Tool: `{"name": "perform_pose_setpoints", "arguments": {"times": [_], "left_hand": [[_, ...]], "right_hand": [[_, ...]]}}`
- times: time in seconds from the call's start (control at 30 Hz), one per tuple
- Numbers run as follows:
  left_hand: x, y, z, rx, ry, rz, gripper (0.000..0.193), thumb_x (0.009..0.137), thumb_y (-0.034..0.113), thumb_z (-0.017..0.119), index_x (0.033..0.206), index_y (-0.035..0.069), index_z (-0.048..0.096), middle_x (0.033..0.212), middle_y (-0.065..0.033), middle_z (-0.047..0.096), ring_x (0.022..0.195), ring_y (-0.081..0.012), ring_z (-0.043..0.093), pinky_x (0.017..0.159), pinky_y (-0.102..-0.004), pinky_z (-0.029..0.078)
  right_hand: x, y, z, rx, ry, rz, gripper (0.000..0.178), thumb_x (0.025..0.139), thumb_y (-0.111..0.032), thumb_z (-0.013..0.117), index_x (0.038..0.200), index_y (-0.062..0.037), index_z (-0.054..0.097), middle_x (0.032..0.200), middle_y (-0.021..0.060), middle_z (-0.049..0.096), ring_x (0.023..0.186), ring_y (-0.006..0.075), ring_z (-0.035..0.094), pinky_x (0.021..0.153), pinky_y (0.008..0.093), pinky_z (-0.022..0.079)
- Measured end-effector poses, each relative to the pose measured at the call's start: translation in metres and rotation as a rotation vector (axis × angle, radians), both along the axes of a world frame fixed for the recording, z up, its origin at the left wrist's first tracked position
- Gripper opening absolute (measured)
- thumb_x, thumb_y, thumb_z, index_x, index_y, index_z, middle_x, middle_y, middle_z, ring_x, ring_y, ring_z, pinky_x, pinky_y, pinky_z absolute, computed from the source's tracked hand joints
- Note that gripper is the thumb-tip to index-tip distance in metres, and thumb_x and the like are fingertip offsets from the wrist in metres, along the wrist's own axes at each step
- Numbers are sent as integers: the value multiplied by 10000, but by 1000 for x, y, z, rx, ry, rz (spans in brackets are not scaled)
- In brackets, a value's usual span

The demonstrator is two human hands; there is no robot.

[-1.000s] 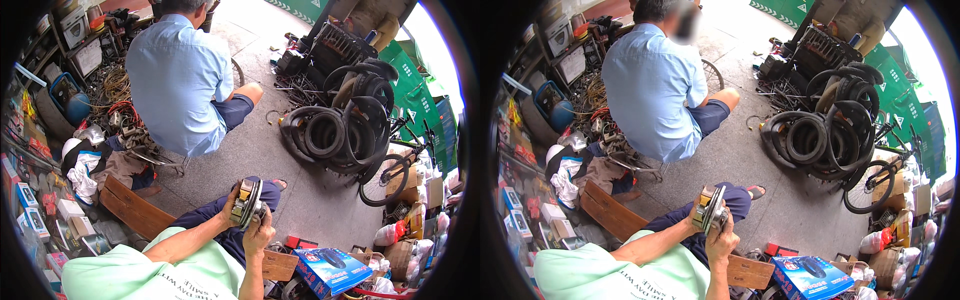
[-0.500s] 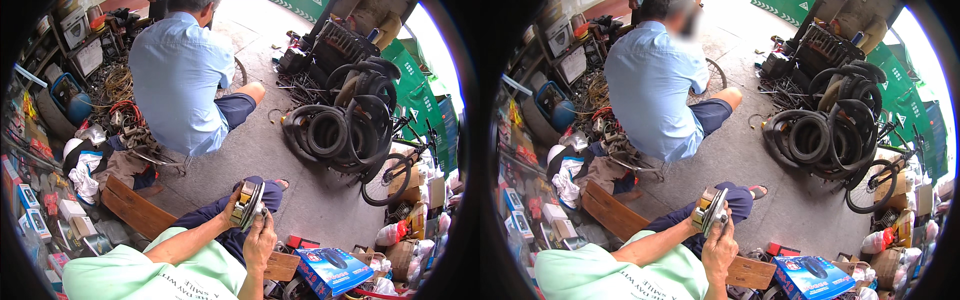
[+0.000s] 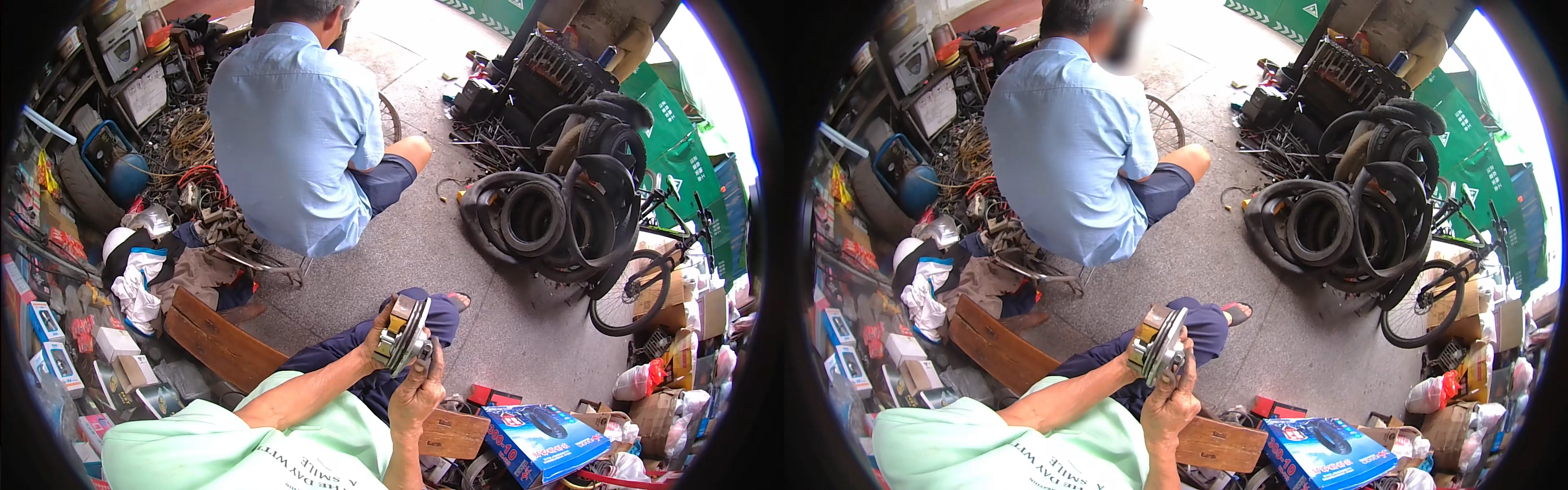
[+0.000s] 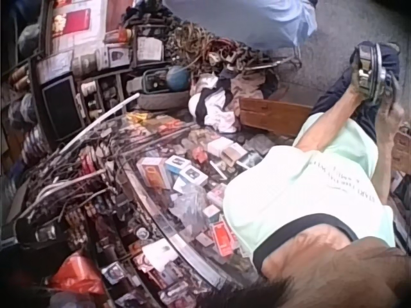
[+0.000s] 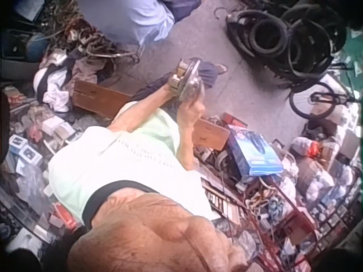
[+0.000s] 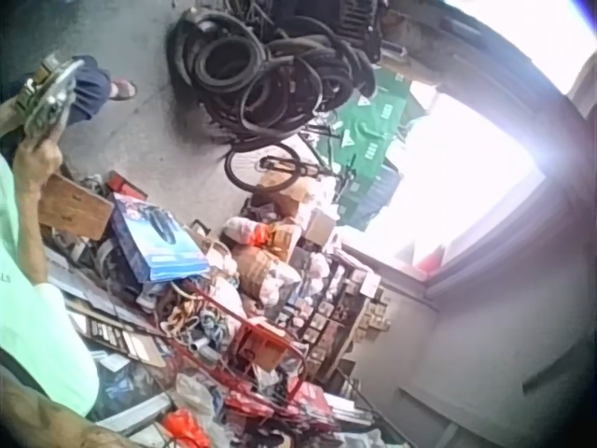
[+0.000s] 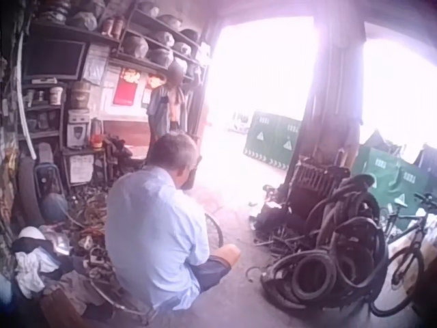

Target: The person sits on the floor and holds a circular mechanical part, rotating it with both hands to view different sides. The person continues to turn and inspect the part throughout the clip without using any tools.

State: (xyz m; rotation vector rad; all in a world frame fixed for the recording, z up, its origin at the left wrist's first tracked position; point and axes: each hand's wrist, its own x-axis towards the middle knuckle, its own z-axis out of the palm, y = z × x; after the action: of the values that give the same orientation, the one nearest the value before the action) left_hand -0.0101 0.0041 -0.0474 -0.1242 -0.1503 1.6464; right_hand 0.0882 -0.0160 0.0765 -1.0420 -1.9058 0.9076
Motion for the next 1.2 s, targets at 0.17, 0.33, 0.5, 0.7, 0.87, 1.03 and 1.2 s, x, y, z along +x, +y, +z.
{"name": "perform_pose_setpoints", "arguments": {"times": [0.17,0.33,0.5,0.7,0.87,1.03,1.2], "left_hand": [[2,-9,-14,99,35,-34,718,799,603,667,1201,25,522,1091,-99,568,1068,-253,597,879,-424,585],[1,-7,-19,144,-83,-47,556,888,529,574,1199,68,561,1079,-107,588,1038,-278,626,891,-469,564],[7,-11,-6,-97,-93,-53,545,874,566,593,1145,96,642,1068,-101,685,946,-252,683,833,-414,588],[6,-7,-3,-16,-69,-45,566,883,567,586,1159,75,629,1018,-127,684,922,-264,680,845,-410,581],[1,-4,5,-37,62,-45,634,850,649,574,1102,68,576,984,-76,581,988,-224,540,805,-372,557],[0,-1,1,-6,76,-44,609,864,640,564,1083,73,603,939,-92,613,904,-217,592,780,-373,574],[-1,0,18,-16,60,6,567,868,612,582,1036,77,660,878,-139,683,767,-221,703,694,-371,616]], "right_hand": [[11,14,-33,126,-28,58,517,1028,-382,420,1345,22,485,805,103,690,605,121,610,513,279,465],[8,16,-33,150,-43,56,545,1025,-418,409,1348,15,484,710,109,658,550,156,614,481,303,457],[5,9,-6,-37,-208,40,554,1021,-430,424,1353,11,469,733,136,671,578,200,640,518,346,480],[-1,5,26,-190,-256,-5,513,1023,-427,421,1265,6,549,745,165,657,662,270,656,610,369,491],[8,1,43,-241,-354,-12,496,1019,-405,440,1159,52,573,687,176,598,596,259,577,571,417,431],[10,0,38,-228,-308,-26,519,1011,-424,458,1167,57,575,686,174,597,583,243,561,558,395,435],[10,-1,12,-36,-176,-3,571,1009,-434,454,1265,74,507,732,171,678,600,272,691,501,371,498]]}}
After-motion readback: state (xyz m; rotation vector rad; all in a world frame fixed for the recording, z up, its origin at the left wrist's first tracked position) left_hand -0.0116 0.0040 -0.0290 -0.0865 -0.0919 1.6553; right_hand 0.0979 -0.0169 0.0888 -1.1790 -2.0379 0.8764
